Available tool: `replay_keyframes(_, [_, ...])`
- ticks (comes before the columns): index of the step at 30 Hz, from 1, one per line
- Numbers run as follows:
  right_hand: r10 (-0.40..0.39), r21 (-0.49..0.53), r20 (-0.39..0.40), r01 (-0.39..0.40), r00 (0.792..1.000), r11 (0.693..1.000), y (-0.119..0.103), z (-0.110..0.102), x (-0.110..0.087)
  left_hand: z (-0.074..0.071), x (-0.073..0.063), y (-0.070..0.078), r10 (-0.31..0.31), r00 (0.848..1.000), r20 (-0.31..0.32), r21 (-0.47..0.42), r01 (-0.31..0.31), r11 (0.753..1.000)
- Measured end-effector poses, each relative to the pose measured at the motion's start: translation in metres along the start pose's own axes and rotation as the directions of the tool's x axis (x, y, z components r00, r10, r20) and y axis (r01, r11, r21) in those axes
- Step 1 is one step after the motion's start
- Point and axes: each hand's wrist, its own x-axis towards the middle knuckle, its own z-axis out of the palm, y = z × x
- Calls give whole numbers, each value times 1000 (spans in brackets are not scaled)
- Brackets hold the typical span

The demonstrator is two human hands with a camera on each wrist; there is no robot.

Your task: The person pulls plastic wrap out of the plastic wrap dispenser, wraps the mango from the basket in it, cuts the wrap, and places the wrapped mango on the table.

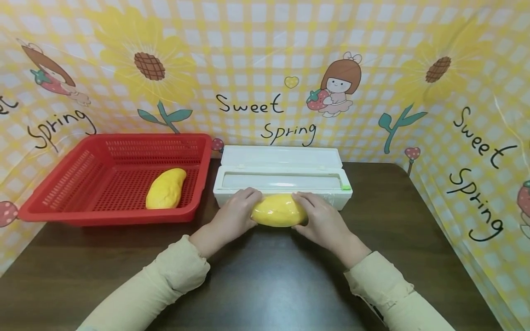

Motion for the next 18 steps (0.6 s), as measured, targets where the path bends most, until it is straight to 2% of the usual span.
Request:
replay_keyframes(4, [21, 23, 22, -21, 1000, 1000, -1, -1, 1, -6, 5, 2, -14, 997, 74, 17, 13, 1000])
replay_keyframes(9, [28, 54, 58, -31, 998, 998, 0, -3, 3, -12, 11, 3, -58, 984, 166, 9, 58, 998])
replay_keyframes(18, [62, 78, 133, -73, 989, 994, 0, -4, 4, -10, 10, 3, -72, 976, 207, 21, 69, 997])
